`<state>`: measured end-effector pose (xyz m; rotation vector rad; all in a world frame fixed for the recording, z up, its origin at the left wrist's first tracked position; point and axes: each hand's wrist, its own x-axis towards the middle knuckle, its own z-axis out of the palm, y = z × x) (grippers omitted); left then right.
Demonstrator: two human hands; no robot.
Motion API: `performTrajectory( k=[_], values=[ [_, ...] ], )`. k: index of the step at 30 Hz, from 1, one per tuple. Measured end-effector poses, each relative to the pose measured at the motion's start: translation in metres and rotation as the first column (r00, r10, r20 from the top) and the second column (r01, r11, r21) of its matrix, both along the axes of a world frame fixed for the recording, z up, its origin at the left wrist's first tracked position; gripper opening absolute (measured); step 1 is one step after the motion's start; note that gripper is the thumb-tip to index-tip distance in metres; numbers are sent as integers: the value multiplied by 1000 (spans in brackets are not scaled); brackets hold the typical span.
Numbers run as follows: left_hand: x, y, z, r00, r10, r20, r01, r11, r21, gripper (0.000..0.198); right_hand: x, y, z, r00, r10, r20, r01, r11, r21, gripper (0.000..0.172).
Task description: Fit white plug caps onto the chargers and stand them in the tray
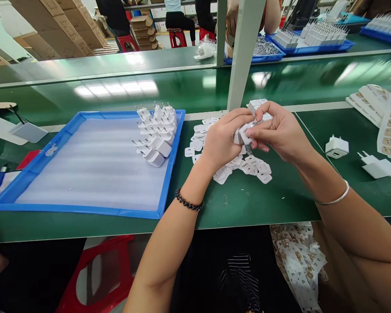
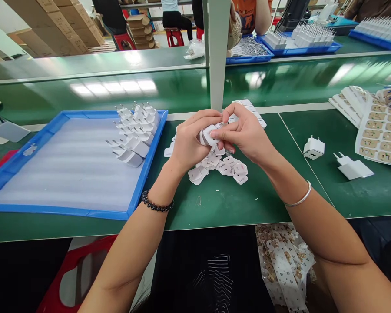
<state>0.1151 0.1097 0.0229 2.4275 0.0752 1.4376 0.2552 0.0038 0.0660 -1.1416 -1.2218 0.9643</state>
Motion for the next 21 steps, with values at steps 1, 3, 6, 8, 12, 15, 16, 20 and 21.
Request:
performTrajectory(
  k=[1,3,6,8,12,15,16,20,21],
  values=[
    [0,0,0,1000,-6,-9,6,1000,-6,28,0,0,0,1000,-3,9,3,1000,-8,41],
    [-1,0,1,999,-9,-36,8,1000,-29,30,0,0,0,1000,-14,22,15,999,-29,42],
    [-1,-1,1,998,-3,-63,0,998,-58,31,0,0,1,999,-36,35,38,998,-59,45],
    [0,-2,1,998,1,-67,-5,998,-68,30,-1,0,2,998,-49,42,51,997,-58,45],
    [2,-2,0,998,7,-70,-13,995,-95,30,-3,1,2,996,-69,60,70,997,-28,43],
    [3,-2,-2,998,6,-62,-13,994,-111,28,-4,1,2,994,-79,76,81,997,-13,42],
    [3,-2,-3,998,4,-57,-11,993,-116,27,-4,1,2,993,-82,82,83,996,-10,42],
    [4,-4,-3,1000,-16,-21,13,991,-137,21,-4,0,3,989,-95,110,97,995,-11,44],
    [4,-5,-3,1000,-18,-17,15,989,-147,20,-4,0,3,988,-102,118,104,995,-11,45]
  ],
)
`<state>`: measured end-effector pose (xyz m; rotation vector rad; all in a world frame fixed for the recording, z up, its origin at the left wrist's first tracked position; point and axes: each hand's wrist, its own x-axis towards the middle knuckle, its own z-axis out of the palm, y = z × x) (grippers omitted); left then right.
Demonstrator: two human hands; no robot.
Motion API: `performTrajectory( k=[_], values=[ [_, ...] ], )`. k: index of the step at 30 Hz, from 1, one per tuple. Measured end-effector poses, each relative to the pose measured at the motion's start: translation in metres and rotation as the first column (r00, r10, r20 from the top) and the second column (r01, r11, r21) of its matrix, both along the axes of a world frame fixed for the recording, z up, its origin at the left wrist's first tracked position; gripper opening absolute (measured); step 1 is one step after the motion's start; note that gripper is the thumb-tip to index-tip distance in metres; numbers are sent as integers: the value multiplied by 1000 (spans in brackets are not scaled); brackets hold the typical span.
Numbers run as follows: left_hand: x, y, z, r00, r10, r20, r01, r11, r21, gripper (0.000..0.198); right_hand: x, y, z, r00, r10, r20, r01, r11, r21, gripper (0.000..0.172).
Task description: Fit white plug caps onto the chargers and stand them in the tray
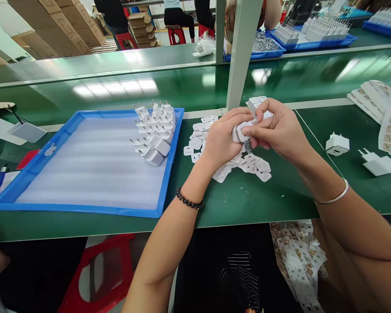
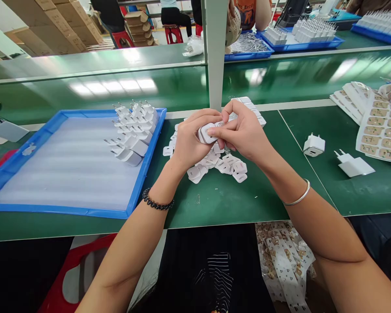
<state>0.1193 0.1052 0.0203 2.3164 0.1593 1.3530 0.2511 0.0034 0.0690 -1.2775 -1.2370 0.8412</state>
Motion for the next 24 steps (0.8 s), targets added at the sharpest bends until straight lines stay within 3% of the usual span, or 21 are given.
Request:
performTrajectory(
  k=[5,11,13,17,24],
  values=[
    [2,-2,0,1000,5,-1,-5,998,-57,23,2,0,-1,996,-48,71,46,998,30,49],
    [6,-1,-5,997,-58,49,65,985,-159,27,6,8,-12,970,-208,129,176,959,224,42],
    [7,-2,-4,993,-96,73,108,978,-180,27,6,10,-14,987,-146,65,131,971,201,45],
    [8,-9,2,985,-131,114,152,968,-201,21,4,8,-10,985,92,-149,-90,996,22,48],
    [3,-15,13,978,-170,119,191,961,-197,19,7,3,-4,954,220,-206,-222,975,13,50]
  ],
)
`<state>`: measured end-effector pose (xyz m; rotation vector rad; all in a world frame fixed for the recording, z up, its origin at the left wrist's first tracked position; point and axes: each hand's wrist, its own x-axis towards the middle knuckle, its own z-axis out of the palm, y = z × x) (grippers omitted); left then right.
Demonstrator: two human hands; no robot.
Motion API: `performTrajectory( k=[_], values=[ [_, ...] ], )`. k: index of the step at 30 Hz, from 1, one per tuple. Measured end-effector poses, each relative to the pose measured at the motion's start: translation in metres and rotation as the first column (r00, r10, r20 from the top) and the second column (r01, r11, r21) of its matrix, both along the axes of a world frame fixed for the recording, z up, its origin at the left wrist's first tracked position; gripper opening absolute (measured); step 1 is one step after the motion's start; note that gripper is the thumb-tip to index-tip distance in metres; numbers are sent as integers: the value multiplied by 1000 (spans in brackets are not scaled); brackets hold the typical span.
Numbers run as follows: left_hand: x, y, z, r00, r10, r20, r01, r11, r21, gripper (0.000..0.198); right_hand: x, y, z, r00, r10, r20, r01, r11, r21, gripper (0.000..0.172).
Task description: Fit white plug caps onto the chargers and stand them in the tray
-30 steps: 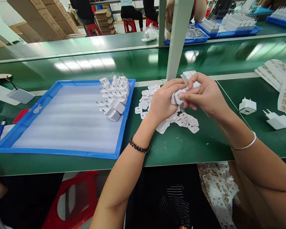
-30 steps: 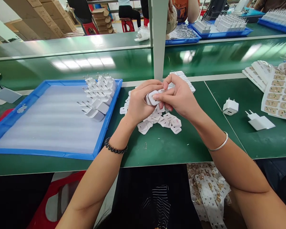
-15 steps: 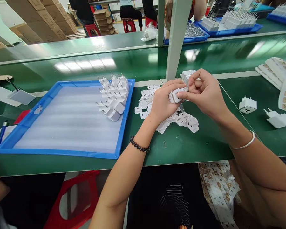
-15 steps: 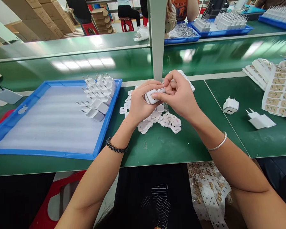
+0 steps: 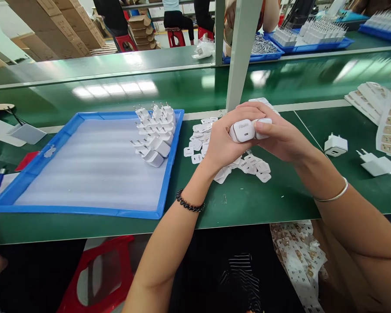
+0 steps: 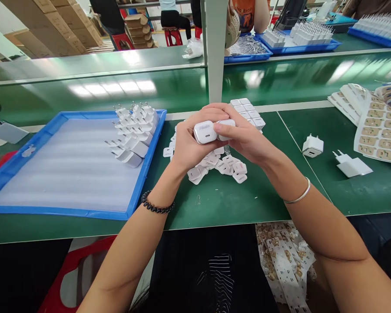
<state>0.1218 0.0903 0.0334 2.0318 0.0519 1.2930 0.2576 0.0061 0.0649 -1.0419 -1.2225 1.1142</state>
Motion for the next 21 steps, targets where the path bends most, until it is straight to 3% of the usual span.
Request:
performTrajectory(
  k=[7,12,16,21],
  values=[
    [5,-1,-5,995,38,94,-48,993,107,16,0,2,-4,970,-148,195,120,982,146,62],
    [10,-5,-14,993,90,70,-102,975,199,25,-11,3,-12,954,-273,122,241,944,224,36],
    [11,-10,-16,989,145,38,-148,981,126,23,-12,5,-13,917,-367,154,330,918,221,40],
    [12,-10,-13,993,119,-5,-119,993,-3,16,-5,7,-10,938,-296,180,267,949,170,41]
  ],
)
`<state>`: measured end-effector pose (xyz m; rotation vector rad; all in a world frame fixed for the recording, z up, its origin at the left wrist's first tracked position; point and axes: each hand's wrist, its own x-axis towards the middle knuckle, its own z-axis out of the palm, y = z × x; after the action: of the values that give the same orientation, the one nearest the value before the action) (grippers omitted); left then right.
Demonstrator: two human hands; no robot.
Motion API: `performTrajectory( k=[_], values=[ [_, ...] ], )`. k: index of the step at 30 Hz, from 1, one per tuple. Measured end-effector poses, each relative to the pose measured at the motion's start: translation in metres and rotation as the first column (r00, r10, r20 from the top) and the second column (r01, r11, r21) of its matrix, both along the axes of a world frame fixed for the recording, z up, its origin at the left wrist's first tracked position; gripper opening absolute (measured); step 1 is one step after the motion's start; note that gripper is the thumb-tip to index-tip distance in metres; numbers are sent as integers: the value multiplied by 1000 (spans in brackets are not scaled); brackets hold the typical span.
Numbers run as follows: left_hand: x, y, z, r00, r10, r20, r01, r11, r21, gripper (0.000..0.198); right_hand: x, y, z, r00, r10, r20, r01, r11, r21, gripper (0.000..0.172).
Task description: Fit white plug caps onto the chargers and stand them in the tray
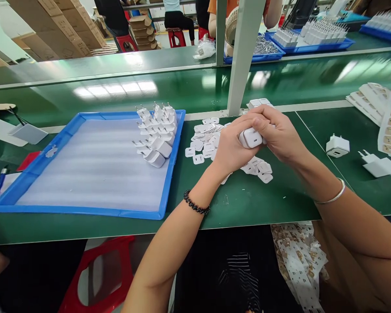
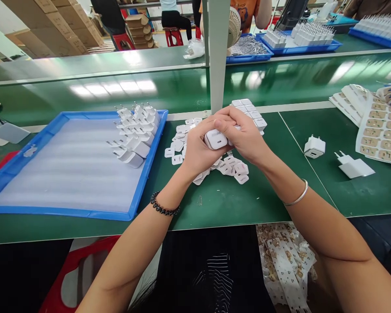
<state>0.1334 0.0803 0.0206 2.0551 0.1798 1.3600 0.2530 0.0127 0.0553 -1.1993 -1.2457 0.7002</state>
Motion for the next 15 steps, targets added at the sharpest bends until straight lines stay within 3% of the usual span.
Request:
performTrajectory(
  k=[4,6,8,11,13,15],
  values=[
    [-1,3,3,992,-105,68,113,986,-124,20,6,0,1,995,87,45,-87,996,4,45],
    [-3,3,6,988,-130,86,148,952,-269,24,8,0,-1,989,134,57,-134,991,7,55],
    [-5,2,10,983,-139,117,179,862,-473,33,7,1,-5,980,193,49,-193,981,1,70],
    [-8,1,15,967,-149,207,253,654,-713,47,4,3,-12,964,264,30,-264,965,-8,82],
    [-9,2,18,954,-176,243,300,559,-773,48,2,5,-16,968,248,33,-247,969,-8,78],
    [-9,3,18,944,-211,254,328,518,-790,46,0,7,-18,978,206,40,-206,979,-3,72]
  ],
)
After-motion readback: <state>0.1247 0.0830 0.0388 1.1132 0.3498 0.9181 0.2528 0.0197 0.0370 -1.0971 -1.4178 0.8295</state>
